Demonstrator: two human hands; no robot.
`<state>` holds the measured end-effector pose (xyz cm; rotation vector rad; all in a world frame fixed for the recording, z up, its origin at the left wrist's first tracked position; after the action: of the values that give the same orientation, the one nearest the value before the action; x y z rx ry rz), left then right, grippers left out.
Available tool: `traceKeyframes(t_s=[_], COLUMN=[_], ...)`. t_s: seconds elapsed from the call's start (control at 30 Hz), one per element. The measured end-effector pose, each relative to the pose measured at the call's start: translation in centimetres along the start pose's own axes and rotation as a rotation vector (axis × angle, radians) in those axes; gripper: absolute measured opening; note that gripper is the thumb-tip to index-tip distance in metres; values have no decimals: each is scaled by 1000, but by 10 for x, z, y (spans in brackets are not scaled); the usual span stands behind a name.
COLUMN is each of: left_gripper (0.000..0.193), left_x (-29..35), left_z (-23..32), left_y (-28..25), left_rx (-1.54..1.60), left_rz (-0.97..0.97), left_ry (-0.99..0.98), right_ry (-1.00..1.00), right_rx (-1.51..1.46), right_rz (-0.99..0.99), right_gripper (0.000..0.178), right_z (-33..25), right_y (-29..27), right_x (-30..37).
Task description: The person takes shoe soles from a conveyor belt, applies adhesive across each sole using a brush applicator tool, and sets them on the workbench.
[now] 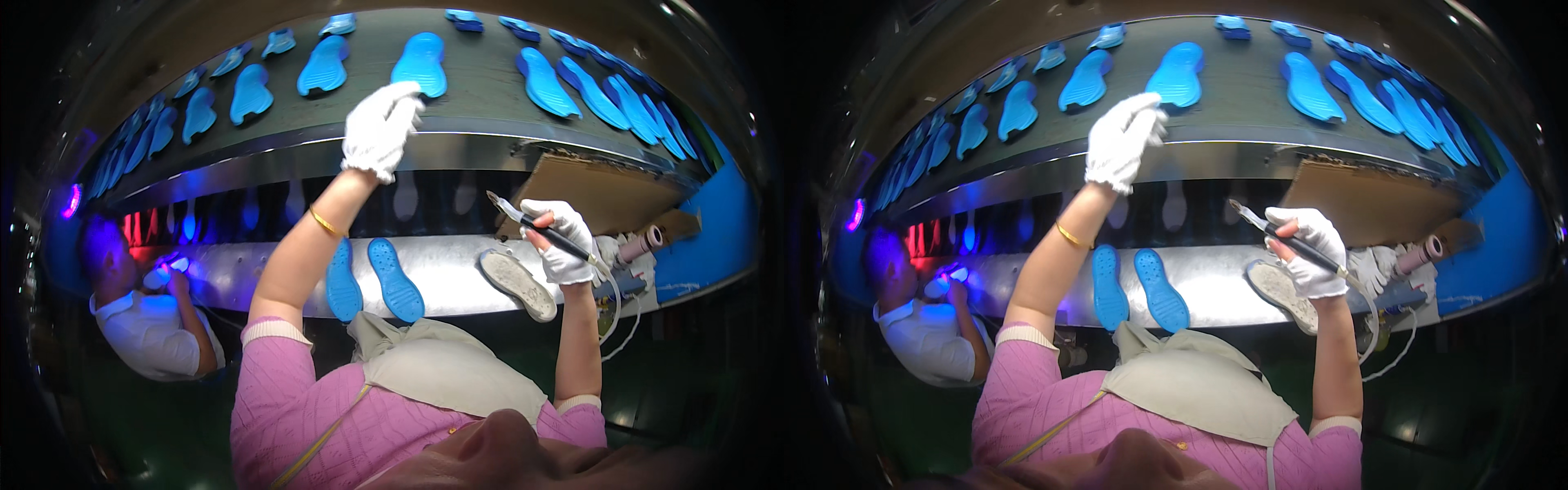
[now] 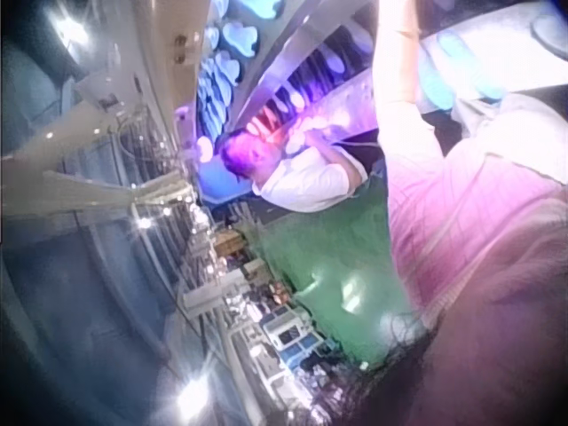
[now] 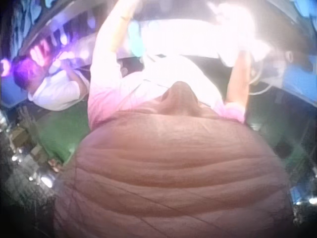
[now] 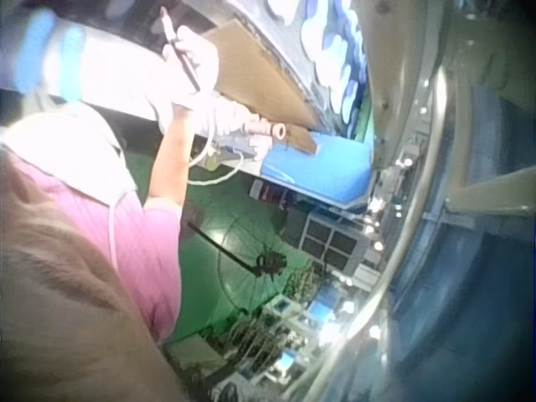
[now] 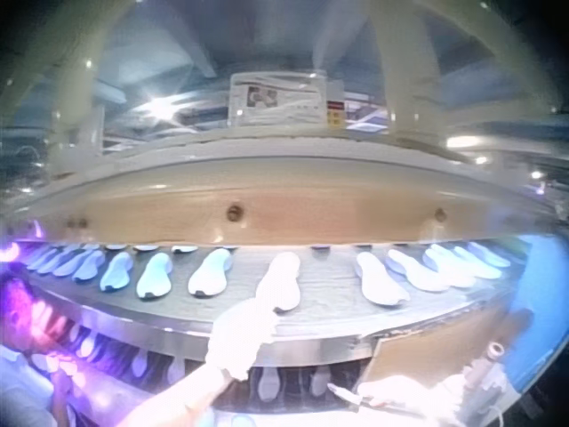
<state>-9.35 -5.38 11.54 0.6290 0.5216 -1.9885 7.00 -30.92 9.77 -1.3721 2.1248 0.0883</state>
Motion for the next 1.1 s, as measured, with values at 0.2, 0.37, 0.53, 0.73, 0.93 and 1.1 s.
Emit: traceKeyframes(t_s=[0.2,0.37,0.53,0.73,0.93,1.1], left_gripper=[30,21,33,21,56,68], left_x=[-43,-2,23,43,40,109], left_z=[-52,-8,5,101,93,14], left_y=[-116,-106,-102,-124,-128,1], left_rx=[-1345,-1108,-848,311,952,1697], left_rz=[18,-43,-176,94,18,-404], left_ry=[-191,294,140,279,249,-439], right_ry=[-32,167,246,226,171,161], right_rx=[42,-194,-304,-318,-274,-356], right_rz=[-143,-31,-51,-70,137,49], right_gripper=[21,28,29,27,20,19], right_z=[13,55,68,64,70,34], right_y=[19,14,23,32,12,62], right_x=[9,24,23,26,37,41])
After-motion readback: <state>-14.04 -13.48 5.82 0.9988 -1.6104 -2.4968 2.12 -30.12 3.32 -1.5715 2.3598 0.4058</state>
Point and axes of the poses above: each hand's wrist, its own x-axis away from the middle knuckle, its own y-axis out of the palm, z = x × y, the point moved 9 cm from there along -x, towards the middle knuckle, and after that the axes turned 2 degrees about -z, right-handed, at the moved point
